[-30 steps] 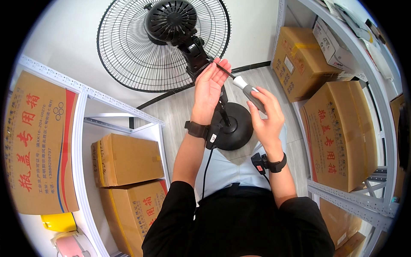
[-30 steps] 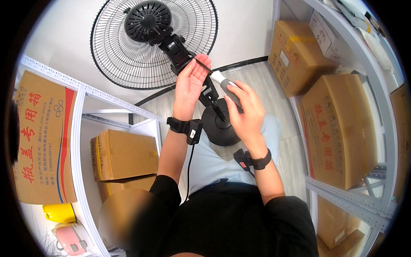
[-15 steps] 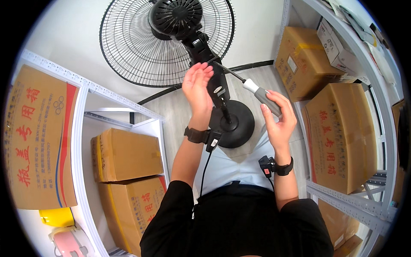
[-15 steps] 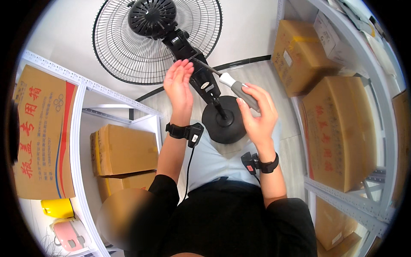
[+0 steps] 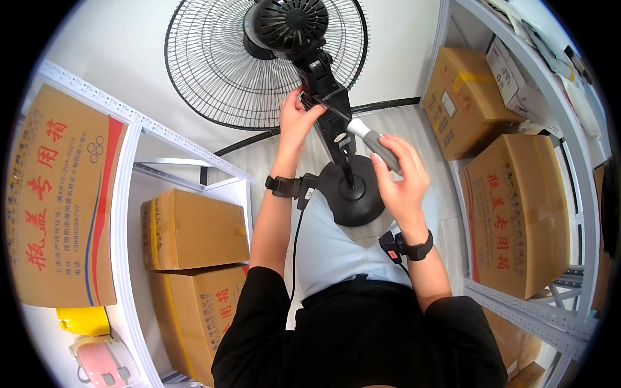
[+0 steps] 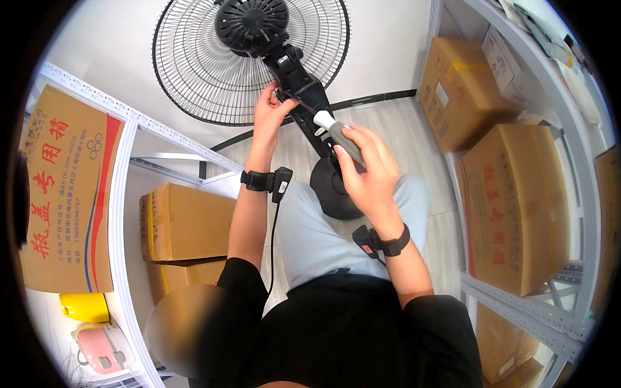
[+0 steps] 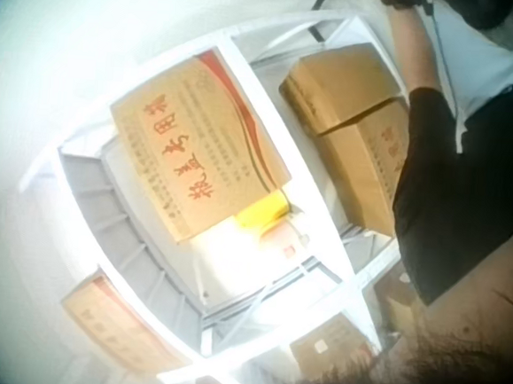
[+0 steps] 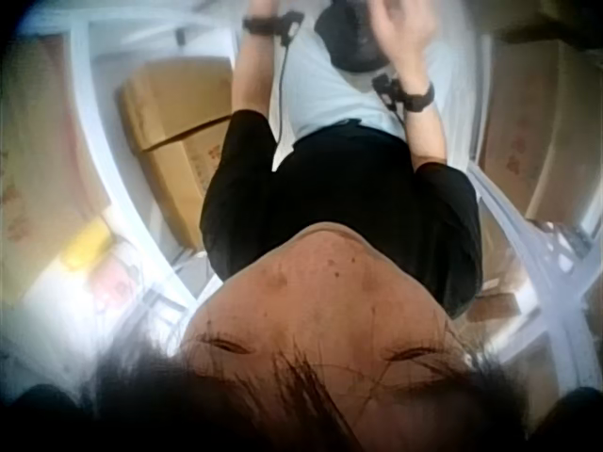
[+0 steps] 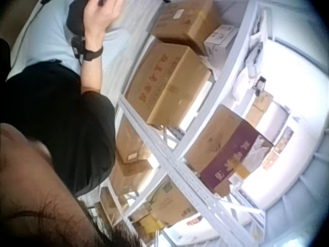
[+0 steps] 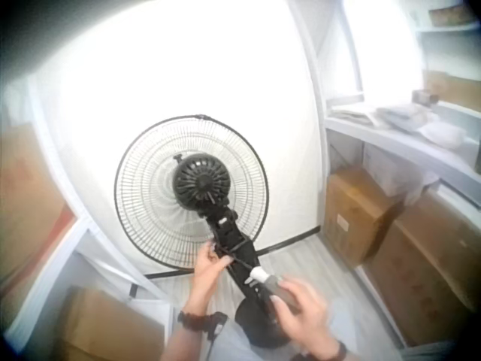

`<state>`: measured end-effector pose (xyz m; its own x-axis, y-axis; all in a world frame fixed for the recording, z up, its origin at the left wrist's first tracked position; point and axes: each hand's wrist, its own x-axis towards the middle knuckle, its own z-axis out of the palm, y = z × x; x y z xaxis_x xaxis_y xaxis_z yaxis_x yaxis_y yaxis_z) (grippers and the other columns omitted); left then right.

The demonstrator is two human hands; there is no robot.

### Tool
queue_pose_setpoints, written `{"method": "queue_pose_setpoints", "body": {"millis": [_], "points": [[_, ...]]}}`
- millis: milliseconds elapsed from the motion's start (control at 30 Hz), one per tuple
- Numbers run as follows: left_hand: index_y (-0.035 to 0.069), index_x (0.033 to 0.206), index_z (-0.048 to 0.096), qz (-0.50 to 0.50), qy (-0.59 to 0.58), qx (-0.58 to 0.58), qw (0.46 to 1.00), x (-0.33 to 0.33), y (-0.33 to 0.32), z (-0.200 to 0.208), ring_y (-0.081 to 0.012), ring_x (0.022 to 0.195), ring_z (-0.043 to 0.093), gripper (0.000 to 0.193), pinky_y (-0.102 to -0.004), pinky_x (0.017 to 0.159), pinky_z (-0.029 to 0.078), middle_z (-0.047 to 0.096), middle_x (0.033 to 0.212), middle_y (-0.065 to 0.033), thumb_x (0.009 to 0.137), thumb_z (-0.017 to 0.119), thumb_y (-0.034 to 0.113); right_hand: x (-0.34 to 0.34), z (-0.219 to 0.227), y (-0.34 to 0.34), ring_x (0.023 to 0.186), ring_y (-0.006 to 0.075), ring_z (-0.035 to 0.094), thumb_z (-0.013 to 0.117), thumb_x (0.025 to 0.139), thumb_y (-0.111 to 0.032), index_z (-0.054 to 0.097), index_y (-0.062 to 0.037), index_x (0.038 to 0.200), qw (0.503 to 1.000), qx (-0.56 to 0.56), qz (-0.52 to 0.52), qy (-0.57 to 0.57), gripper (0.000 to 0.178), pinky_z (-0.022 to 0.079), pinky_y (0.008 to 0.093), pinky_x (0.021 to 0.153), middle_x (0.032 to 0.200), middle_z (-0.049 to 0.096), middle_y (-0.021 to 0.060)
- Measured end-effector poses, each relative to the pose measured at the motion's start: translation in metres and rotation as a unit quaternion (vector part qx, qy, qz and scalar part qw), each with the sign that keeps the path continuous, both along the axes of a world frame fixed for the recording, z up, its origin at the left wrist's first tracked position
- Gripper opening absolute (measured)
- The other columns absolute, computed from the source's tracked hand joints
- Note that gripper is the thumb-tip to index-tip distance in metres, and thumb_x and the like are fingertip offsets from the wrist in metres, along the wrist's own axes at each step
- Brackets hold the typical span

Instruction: The person sits on the floor and uses a screwdriver to tighten screws on the stand of a black pedestal fan. They repeatedly adjust the fan's position and continue screwing into the stand throughout the clip.

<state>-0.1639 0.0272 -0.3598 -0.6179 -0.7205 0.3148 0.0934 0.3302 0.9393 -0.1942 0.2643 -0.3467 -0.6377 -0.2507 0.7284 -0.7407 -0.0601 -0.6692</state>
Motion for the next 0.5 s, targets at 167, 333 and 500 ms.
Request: {"method": "queue_pose_setpoints", "body": {"millis": [167, 333, 500], "points": [[0.003, 0.1, 0.064, 0.126, -0.177, -0.245, 0.945, -0.01, -0.001, 0.003, -0.0227, 0.077, 0.054, 0.066, -0.0337, 0.068, 0.046, 0.052, 0.086, -0.0091, 0.058, 0.082, 0.051, 0.004, 0.006, 0.002, 0.087, 0.0269, 0.066, 0.073, 0.073, -0.003, 0.064, -0.0032, 0.1, 1.0, 0.012, -0.012, 0.015, 0.028, 0.053, 0.032, 0.073, 0.1, 0.066, 0.0147], [0.003, 0.093, 0.064, 0.153, -0.21, -0.277, 0.925, -0.012, 0.005, 0.01, -0.0276, 0.082, 0.059, 0.069, -0.0394, 0.071, 0.049, 0.054, 0.087, -0.0113, 0.055, 0.082, 0.057, 0.008, 0.007, -0.004, 0.086, 0.0282, 0.066, 0.073, 0.073, -0.003, 0.064, -0.0028, 0.1, 0.999, 0.023, -0.02, 0.029, 0.028, 0.053, 0.0324, 0.072, 0.1, 0.066, 0.0156], [0.002, 0.09, 0.068, 0.185, -0.156, -0.277, 0.93, -0.016, 0.006, 0.006, -0.0252, 0.08, 0.058, 0.066, -0.0373, 0.071, 0.048, 0.057, 0.084, -0.0108, 0.053, 0.083, 0.054, 0.009, 0.002, -0.005, 0.086, 0.0279, 0.066, 0.073, 0.074, -0.003, 0.064, -0.0031, 0.101, 0.999, 0.021, -0.033, 0.028, 0.028, 0.053, 0.0325, 0.071, 0.099, 0.066, 0.0155]]}}
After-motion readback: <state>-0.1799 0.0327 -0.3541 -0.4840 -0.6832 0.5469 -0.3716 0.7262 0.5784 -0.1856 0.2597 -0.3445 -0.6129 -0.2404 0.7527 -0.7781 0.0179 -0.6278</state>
